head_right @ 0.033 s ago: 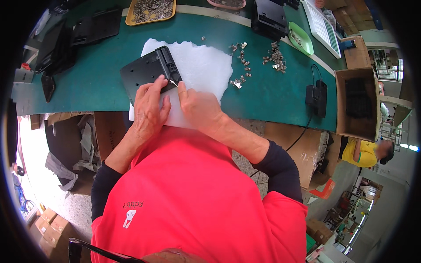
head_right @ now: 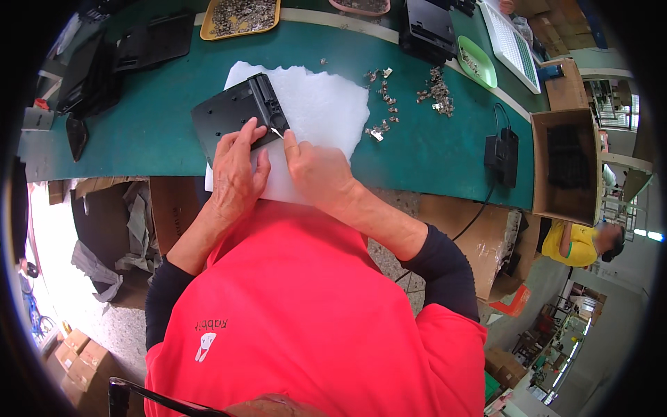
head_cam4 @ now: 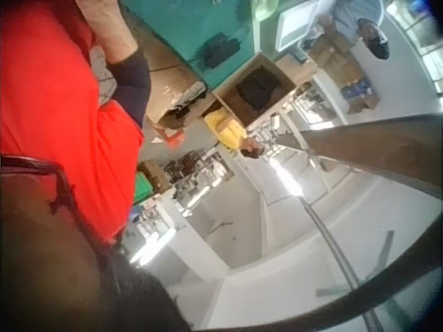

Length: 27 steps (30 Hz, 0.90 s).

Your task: The person uses a small screwdriver to tighten screws on a black rectangular electronic device placed on a white foam pad. They repeatedly pick up screws from a yellow tray, insert them into the device, and tighten them. The person flips the device over to work on different sides and continues the process of inserting and tightening screws throughout the clip.

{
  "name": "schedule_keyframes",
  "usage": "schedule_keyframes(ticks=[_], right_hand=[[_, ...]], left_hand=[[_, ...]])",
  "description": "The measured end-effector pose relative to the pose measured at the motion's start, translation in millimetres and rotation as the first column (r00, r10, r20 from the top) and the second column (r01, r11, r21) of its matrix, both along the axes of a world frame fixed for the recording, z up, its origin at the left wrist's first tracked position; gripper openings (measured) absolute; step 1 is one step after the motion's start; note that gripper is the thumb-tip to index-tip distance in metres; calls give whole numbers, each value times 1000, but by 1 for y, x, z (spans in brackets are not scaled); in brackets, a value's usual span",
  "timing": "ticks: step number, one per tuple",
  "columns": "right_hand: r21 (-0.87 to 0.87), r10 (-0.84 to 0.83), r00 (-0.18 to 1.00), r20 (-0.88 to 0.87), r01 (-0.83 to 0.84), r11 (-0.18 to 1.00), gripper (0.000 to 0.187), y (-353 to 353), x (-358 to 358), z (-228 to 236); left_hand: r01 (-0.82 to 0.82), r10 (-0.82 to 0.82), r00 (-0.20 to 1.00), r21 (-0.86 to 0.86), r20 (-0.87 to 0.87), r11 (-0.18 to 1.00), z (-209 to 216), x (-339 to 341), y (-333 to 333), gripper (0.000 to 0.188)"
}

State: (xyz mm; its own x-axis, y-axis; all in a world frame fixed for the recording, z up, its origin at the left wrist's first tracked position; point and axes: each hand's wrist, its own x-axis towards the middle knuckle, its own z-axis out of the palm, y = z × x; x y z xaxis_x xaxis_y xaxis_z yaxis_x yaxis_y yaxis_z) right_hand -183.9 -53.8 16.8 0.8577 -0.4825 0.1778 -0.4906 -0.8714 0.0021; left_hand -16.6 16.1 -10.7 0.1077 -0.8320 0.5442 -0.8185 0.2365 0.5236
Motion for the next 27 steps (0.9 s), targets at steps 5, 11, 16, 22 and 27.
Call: schedule_keyframes(ticks=[5,11,16,22,27], right_hand=[[107,-21,1000,20,18,994,44,0,-8,8],[221,-4,985,175,-35,975,40,-12,-15,17],[225,-89,968,233,36,974,34,-38,-2,26],[144,-46,958,283,5,990,28,-70,11,17],[765,-563,520,642,-381,520,17,-74,41,21]], left_hand=[[-11,10,999,-4,-34,1000,-3,0,1,61],[-1,1,1000,16,-6,1000,1,0,1,62],[-21,19,997,23,79,1000,14,1,-5,50],[-141,141,990,-14,29,990,30,12,-32,25],[-102,98,992,54,78,993,15,15,-29,30]])
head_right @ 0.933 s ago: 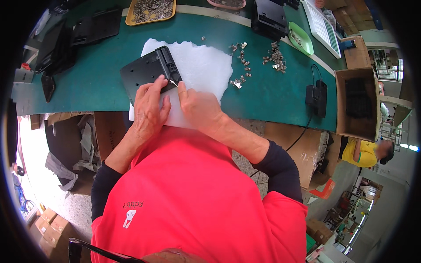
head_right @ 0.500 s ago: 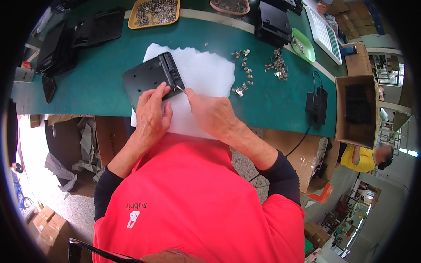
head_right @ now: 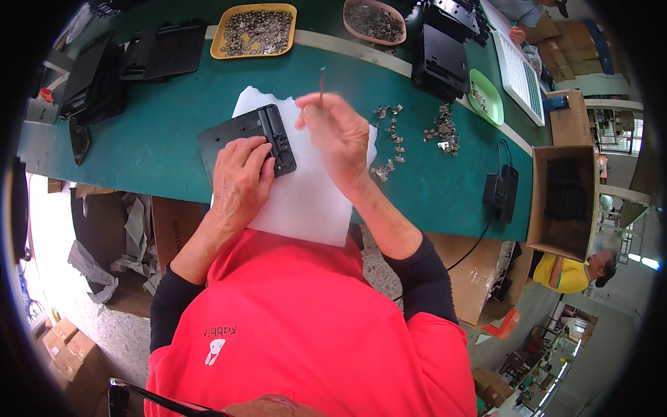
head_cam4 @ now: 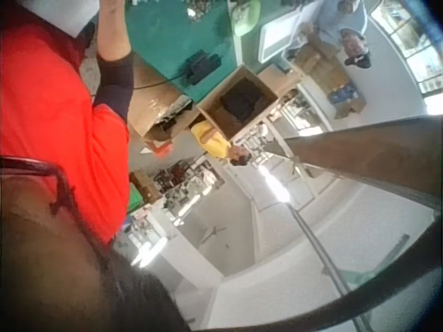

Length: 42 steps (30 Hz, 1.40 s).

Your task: The person uses a small screwdriver to tighten screws on a black rectangular electronic device placed on a white foam pad. They repeatedly pick up screws from a yellow tray, insert them into the device, and tighten them. The person flips the device over to work on different sides and continues the process of inserting and tightening screws throughout the clip.

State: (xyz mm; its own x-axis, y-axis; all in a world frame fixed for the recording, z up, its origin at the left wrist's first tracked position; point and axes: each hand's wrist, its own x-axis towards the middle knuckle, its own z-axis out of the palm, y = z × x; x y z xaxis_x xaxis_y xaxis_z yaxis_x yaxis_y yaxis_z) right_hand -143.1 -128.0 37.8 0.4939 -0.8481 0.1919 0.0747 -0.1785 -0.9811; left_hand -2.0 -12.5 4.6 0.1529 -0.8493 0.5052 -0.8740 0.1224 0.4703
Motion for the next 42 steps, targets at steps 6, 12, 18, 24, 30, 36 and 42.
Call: schedule_keyframes(ticks=[6,12,18,24,30,36,42], right_hand=[[-242,-78,970,-228,21,970,13,-11,-10,-24],[-615,-121,896,-427,-190,766,20,4,-25,-4],[-724,-74,955,-288,-166,670,33,19,-3,-20],[-708,-168,876,-451,-238,665,23,5,7,-25],[-190,35,873,-486,-144,971,21,-23,7,-16],[192,137,925,-354,-72,979,25,-43,24,0],[166,313,838,-448,-266,950,24,-71,62,18]], left_hand=[[-19,21,998,-36,55,999,-10,-4,2,38],[-27,31,995,-49,91,998,-10,-5,1,33],[-24,31,994,-59,108,998,-11,-5,0,31],[-28,33,993,-41,116,999,-13,-6,3,34],[-24,22,997,22,77,999,-11,-6,3,46],[-22,15,986,41,165,999,-3,-7,-4,44],[-49,37,988,79,149,996,-5,-9,-4,44]])
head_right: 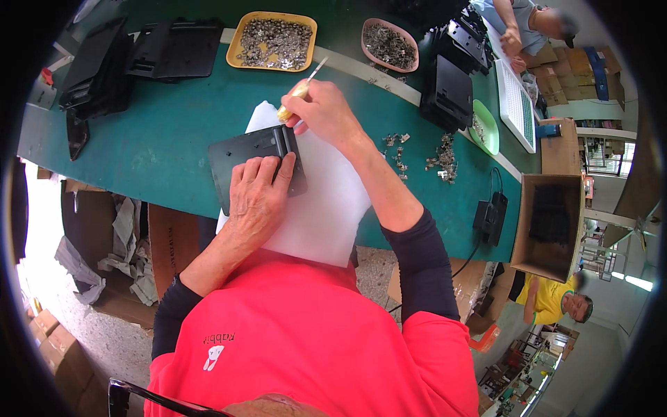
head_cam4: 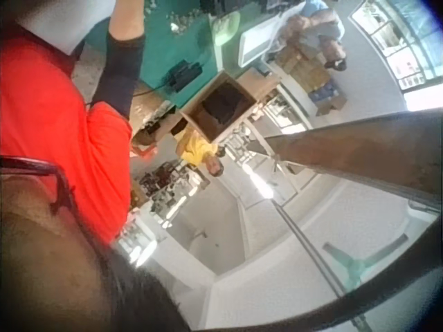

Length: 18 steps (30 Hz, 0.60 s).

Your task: The person uses a small screwdriver to tighten screws on a black rectangular electronic device placed on a white foam pad. They repeatedly pick up screws from a yellow tray, insert them into the device, and tighten them. The person flips the device over to work on different sides and continues the process of inserting and tightening screws throughout the clip.

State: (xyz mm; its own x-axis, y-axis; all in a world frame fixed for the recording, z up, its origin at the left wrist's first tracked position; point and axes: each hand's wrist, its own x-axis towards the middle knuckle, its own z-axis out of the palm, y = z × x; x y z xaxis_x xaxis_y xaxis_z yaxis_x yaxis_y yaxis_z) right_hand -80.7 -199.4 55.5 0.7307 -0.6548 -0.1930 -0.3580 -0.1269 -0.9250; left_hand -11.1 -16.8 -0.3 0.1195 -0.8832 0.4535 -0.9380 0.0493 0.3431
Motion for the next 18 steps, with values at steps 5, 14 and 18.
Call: schedule_keyframes(ticks=[5,14,18], right_hand=[[-83,71,987,-141,-84,993,26,6,10,2],[341,-269,959,94,223,913,26,9,-4,-22],[329,-193,981,-8,185,926,25,3,-2,-11]], left_hand=[[-12,13,999,34,-36,999,-1,0,1,46],[-1,1,999,13,-50,1000,0,2,1,47],[10,-12,999,-50,-51,999,0,3,-1,44]])
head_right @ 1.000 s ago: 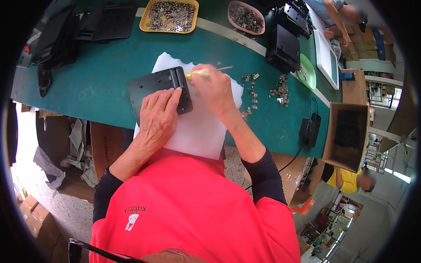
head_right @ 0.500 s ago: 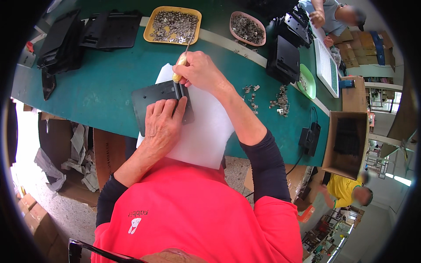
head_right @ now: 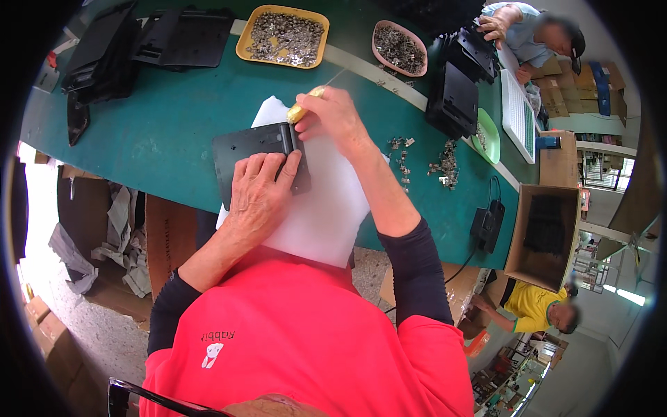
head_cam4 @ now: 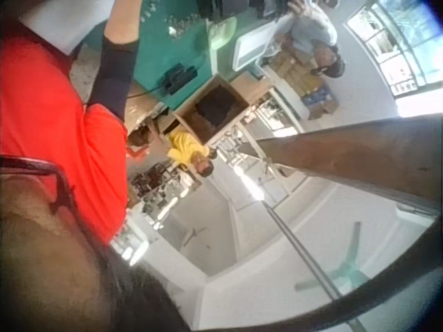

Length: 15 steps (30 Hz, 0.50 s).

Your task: The person uses a small screwdriver to tighten screws on a black rectangular electronic device placed on a white foam pad. They repeatedly pick up screws from a yellow tray, insert them into the device, and tighten them. The person flips the device over to work on different sides and continues the process of inserting and tightening screws throughout the clip.

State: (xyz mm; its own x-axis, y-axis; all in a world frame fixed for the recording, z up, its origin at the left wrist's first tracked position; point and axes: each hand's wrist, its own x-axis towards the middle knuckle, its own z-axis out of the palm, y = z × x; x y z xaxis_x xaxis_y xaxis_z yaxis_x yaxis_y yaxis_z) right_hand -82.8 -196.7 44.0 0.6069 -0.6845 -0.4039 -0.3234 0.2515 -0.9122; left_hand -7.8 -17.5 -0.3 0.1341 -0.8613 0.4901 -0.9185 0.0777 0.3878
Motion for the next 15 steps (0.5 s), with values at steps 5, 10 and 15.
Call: schedule_keyframes(ticks=[5,10,15], right_hand=[[-241,123,976,-178,-165,957,25,5,10,8],[-901,53,976,-210,-215,377,25,32,1,-12],[-206,-155,976,154,185,961,23,36,-17,-22]], left_hand=[[-2,2,1000,10,4,1000,1,-1,0,43],[5,-5,1000,0,-1,1000,3,-1,1,42],[-3,4,1000,20,-7,1000,1,0,5,48]])
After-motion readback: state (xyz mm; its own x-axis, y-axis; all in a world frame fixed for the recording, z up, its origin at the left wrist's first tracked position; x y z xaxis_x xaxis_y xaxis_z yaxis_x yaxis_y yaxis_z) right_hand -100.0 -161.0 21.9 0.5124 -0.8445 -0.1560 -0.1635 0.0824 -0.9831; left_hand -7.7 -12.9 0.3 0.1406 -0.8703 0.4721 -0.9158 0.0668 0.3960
